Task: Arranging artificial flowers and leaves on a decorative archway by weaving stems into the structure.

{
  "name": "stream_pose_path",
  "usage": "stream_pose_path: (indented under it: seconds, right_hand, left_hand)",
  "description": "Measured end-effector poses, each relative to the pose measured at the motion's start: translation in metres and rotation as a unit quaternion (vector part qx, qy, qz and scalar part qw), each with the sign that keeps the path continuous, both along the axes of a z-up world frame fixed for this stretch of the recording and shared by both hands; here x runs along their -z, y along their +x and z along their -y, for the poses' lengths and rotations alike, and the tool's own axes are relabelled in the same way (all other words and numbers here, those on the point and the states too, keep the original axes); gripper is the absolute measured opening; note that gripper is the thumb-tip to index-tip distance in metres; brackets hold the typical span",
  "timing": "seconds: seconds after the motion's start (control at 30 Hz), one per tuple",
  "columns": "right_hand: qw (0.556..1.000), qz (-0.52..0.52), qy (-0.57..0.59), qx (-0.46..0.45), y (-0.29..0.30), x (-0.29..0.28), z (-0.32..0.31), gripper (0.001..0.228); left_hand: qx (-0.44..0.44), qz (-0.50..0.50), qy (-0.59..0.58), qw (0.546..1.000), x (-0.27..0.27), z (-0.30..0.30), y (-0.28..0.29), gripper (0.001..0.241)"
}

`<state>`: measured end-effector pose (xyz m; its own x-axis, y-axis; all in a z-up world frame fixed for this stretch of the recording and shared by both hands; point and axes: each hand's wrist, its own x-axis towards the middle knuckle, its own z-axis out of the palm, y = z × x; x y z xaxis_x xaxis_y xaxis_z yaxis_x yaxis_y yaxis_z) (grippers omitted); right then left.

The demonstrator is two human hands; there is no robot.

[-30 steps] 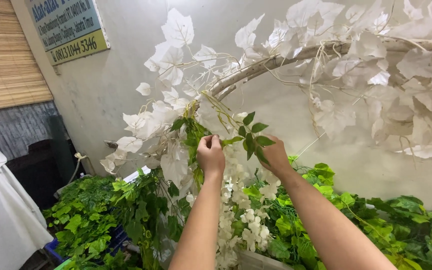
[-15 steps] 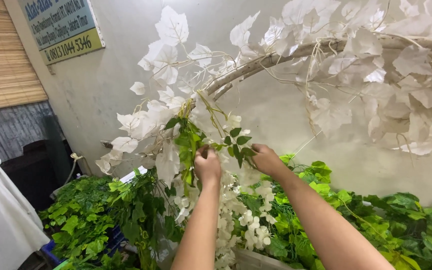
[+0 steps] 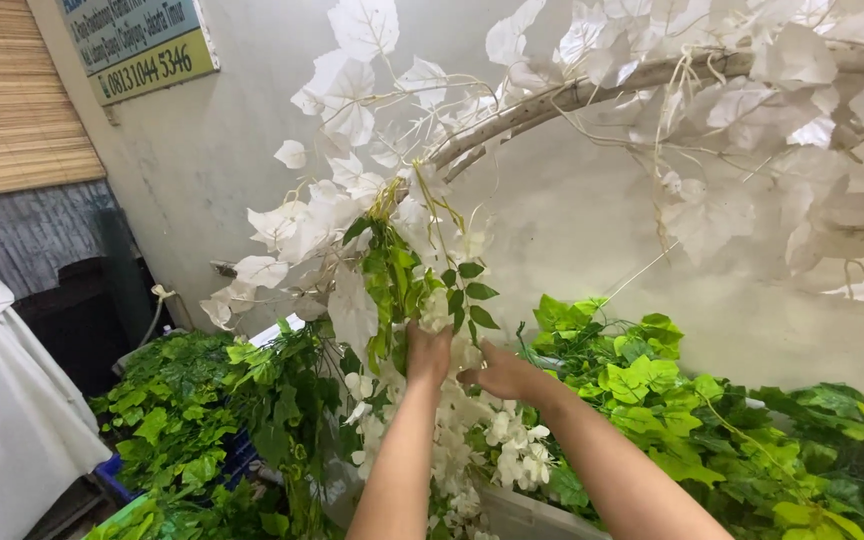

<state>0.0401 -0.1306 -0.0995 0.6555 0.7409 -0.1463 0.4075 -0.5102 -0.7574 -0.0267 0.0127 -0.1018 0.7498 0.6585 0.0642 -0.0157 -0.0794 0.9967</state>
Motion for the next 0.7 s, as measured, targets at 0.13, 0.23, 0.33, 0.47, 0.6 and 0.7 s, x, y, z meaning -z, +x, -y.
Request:
stream_pose_path:
  seconds: [0.13, 0.23, 0.33, 0.47, 0.6, 0.7]
  right_hand:
    - [0.999, 0.01, 0.01, -0.03, 0.042, 0.055, -0.028, 0.097]
    - [0.994, 0.018, 0.066, -0.087, 0.079, 0.091, -0.055, 0.07]
    - [0.995, 0.011, 0.049, -0.081, 0.068, 0.081, -0.059, 0.075]
    - [0.999, -0.014, 0.02, -0.036, -0.001, 0.025, -0.039, 0.068]
    - [0.999, 0.017, -0.019, -0.032, -0.001, 0.057, -0.074, 0.069]
    - [0.998, 0.031, -0.02, -0.057, -0.04, 0.032, -0.071, 0.066]
  left_hand:
    - [0.041, -0.055, -0.008, 0.998, 0.006, 0.007, -0.015, 0.089]
    - [0.029, -0.069, -0.05, 0.996, 0.001, 0.002, -0.018, 0.081]
    - [-0.005, -0.142, 0.089, 0.986, -0.003, -0.008, -0.026, 0.07]
    - [-0.07, -0.169, 0.173, 0.968, 0.013, -0.043, -0.027, 0.062]
    - [-0.148, -0.196, 0.284, 0.927, 0.021, -0.083, -0.032, 0.054]
    - [-0.2, -0.209, 0.356, 0.888, 0.025, -0.105, -0.03, 0.05]
